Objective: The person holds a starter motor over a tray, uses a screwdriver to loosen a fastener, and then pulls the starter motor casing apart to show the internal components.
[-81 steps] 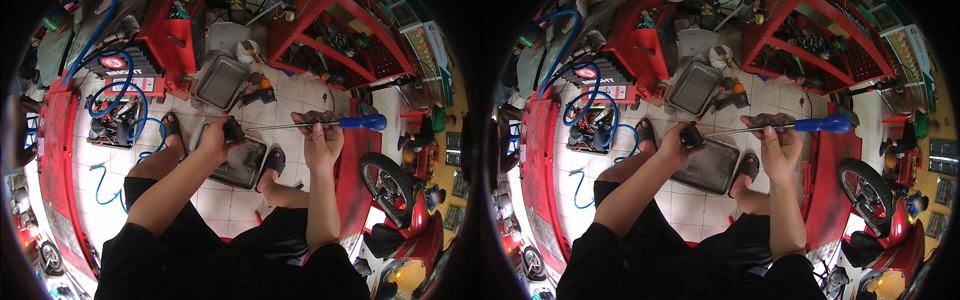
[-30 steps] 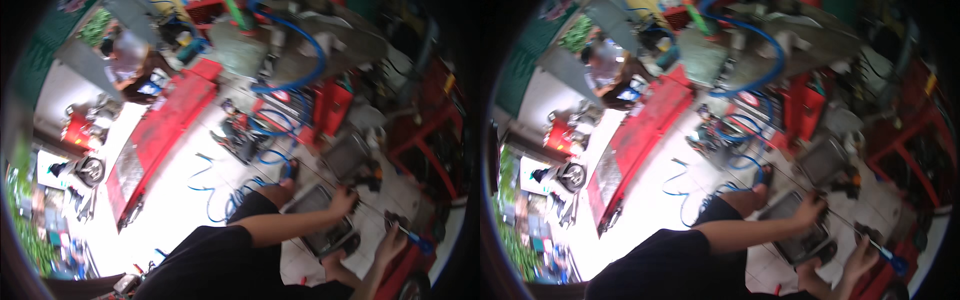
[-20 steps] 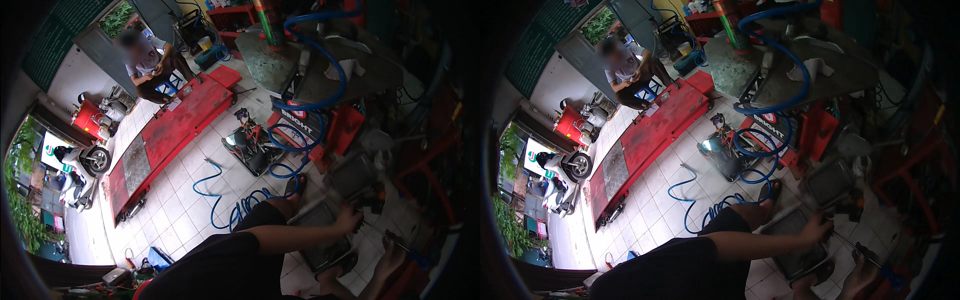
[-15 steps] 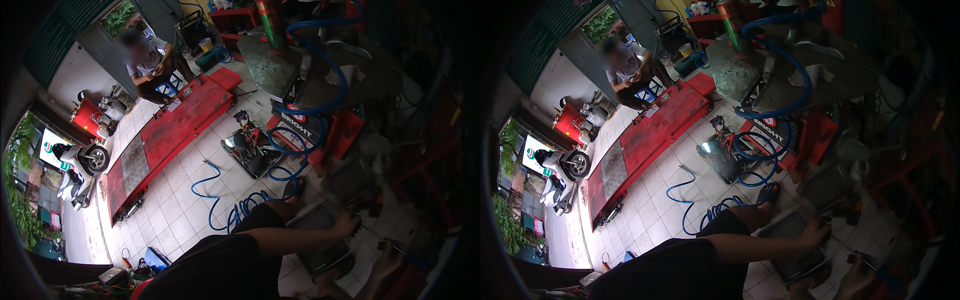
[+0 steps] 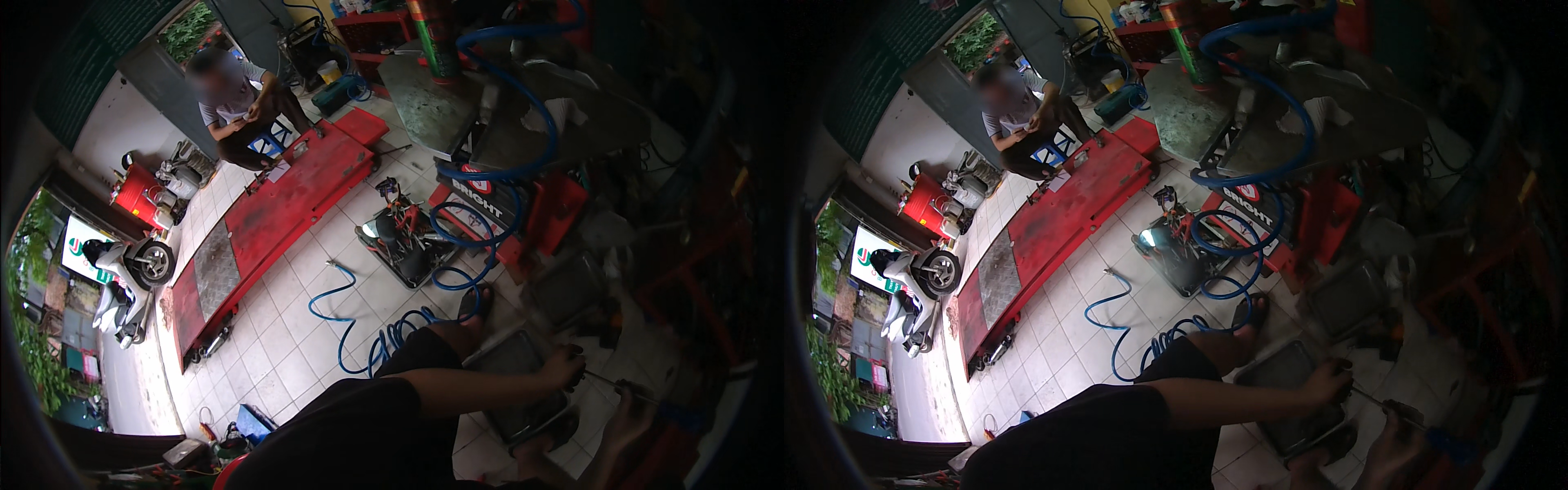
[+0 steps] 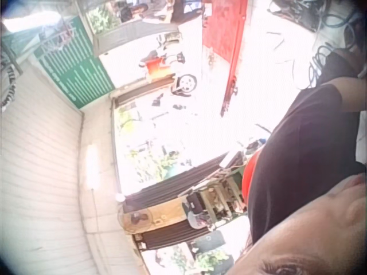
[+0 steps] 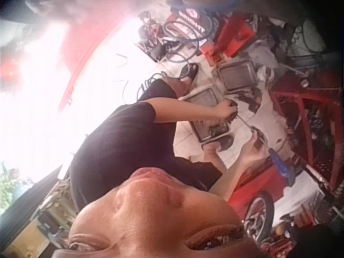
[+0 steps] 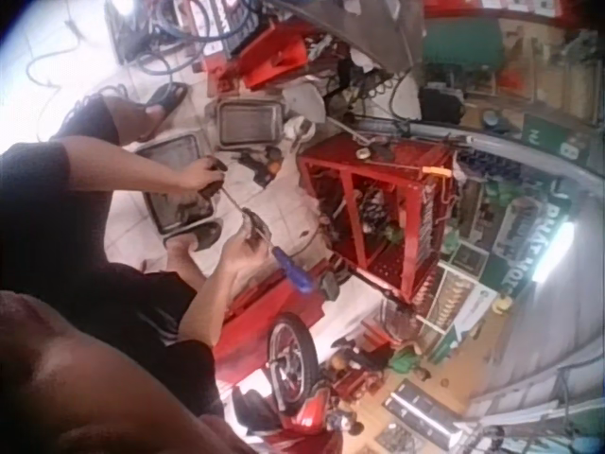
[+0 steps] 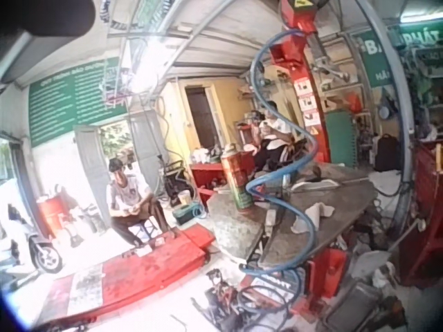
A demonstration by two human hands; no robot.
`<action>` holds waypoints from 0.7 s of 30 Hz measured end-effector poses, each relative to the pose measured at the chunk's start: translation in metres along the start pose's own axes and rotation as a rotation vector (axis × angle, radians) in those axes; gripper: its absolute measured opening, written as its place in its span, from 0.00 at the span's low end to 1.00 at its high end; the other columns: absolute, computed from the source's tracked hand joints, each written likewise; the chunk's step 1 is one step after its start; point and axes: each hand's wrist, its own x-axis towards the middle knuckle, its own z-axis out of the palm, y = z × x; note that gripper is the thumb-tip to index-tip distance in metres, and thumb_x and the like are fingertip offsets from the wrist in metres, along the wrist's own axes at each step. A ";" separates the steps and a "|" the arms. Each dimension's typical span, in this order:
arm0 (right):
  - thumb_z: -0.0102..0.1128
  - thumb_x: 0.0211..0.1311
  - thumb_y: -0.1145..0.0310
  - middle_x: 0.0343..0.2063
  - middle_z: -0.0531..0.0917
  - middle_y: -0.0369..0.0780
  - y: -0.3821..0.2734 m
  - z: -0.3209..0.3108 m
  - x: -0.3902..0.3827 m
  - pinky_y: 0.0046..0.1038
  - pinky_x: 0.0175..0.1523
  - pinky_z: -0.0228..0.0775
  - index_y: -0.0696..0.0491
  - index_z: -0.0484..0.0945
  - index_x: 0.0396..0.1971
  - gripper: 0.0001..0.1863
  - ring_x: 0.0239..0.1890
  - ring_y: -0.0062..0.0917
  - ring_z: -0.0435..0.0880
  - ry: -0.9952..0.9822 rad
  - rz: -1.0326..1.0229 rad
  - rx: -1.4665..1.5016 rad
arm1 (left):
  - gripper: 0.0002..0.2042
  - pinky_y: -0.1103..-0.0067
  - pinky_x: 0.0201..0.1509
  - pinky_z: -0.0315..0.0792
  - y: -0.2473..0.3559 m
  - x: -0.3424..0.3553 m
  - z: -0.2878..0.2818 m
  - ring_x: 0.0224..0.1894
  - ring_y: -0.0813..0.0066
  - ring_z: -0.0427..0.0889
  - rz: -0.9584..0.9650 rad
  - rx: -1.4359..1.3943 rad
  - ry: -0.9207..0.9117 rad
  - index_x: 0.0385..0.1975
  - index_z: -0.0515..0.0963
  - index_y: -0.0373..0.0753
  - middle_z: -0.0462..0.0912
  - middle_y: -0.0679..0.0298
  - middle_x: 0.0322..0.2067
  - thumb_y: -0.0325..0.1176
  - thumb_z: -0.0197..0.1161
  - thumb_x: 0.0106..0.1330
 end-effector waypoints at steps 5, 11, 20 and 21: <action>0.41 0.71 0.72 0.48 0.75 0.50 -0.052 0.029 0.007 0.32 0.57 0.71 0.65 0.58 0.58 0.20 0.51 0.37 0.77 0.002 0.001 0.286 | 0.23 0.75 0.22 0.75 0.008 -0.012 -0.008 0.22 0.74 0.76 -0.038 -0.022 -0.031 0.57 0.61 0.33 0.76 0.61 0.26 0.37 0.52 0.65; 0.48 0.67 0.72 0.42 0.79 0.50 -0.020 -0.004 -0.001 0.30 0.51 0.76 0.68 0.70 0.44 0.13 0.44 0.34 0.81 -0.073 0.116 0.113 | 0.22 0.77 0.35 0.73 0.022 -0.022 0.005 0.32 0.73 0.75 -0.098 0.092 -0.106 0.56 0.64 0.30 0.75 0.61 0.32 0.34 0.54 0.65; 0.48 0.66 0.69 0.40 0.80 0.50 -0.069 0.022 0.014 0.30 0.50 0.72 0.66 0.70 0.48 0.17 0.42 0.33 0.81 0.141 0.145 0.192 | 0.20 0.72 0.22 0.77 0.007 0.002 0.000 0.21 0.70 0.77 -0.062 -0.032 -0.021 0.55 0.65 0.37 0.76 0.59 0.25 0.38 0.51 0.66; 0.46 0.67 0.67 0.42 0.79 0.50 -0.085 0.040 0.020 0.30 0.52 0.72 0.66 0.69 0.48 0.18 0.44 0.33 0.80 0.229 0.244 0.476 | 0.19 0.71 0.21 0.77 0.003 0.006 -0.009 0.21 0.70 0.77 -0.063 -0.012 -0.014 0.55 0.65 0.37 0.76 0.59 0.25 0.38 0.50 0.66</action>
